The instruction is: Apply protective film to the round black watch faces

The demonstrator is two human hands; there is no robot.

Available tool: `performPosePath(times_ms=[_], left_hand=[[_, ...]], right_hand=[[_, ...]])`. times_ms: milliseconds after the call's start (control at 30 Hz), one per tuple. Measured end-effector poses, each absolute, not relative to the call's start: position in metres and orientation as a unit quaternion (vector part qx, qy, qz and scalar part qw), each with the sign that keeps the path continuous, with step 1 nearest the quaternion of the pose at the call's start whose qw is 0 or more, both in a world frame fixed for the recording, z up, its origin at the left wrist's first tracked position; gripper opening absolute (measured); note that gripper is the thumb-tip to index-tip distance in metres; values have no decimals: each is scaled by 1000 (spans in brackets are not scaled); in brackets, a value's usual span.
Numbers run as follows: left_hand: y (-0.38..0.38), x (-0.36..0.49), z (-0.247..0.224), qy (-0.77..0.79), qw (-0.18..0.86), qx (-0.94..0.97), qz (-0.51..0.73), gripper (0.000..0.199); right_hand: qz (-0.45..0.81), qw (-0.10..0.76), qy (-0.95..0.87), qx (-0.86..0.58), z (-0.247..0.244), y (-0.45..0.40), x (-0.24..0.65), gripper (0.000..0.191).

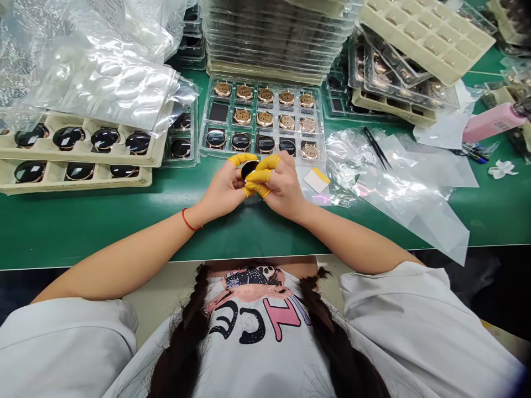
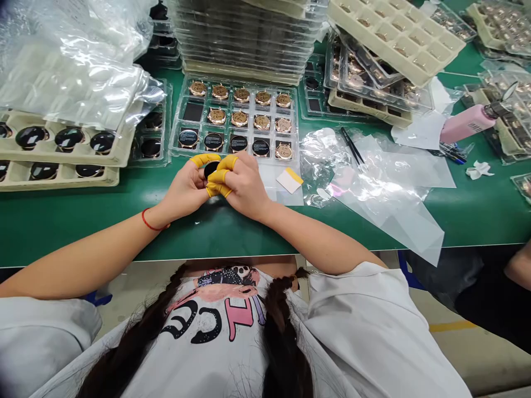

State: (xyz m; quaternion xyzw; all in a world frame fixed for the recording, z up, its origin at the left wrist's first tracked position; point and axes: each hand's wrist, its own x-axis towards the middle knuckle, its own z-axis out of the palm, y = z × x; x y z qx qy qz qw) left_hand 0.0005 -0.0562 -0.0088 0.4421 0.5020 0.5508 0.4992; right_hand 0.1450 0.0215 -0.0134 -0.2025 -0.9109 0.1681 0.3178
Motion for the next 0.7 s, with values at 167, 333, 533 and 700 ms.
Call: performPosePath(times_ms=[167,333,533,700], left_hand=[[-56,1,-13,500,487,454,553,60],[-56,3,-14,496,502,436,558,63],[-60,5,-7,487,487,450,569,57],[-55,-6,0,505,455,450,580,59]], right_hand=[[143,296,-913,-244,-16,22,132,25],[136,305,-891,-308,-13,31,134,29],[142,344,-862,-345,-19,40,139,29],[146,307,-871,-353,4,59,155,40]])
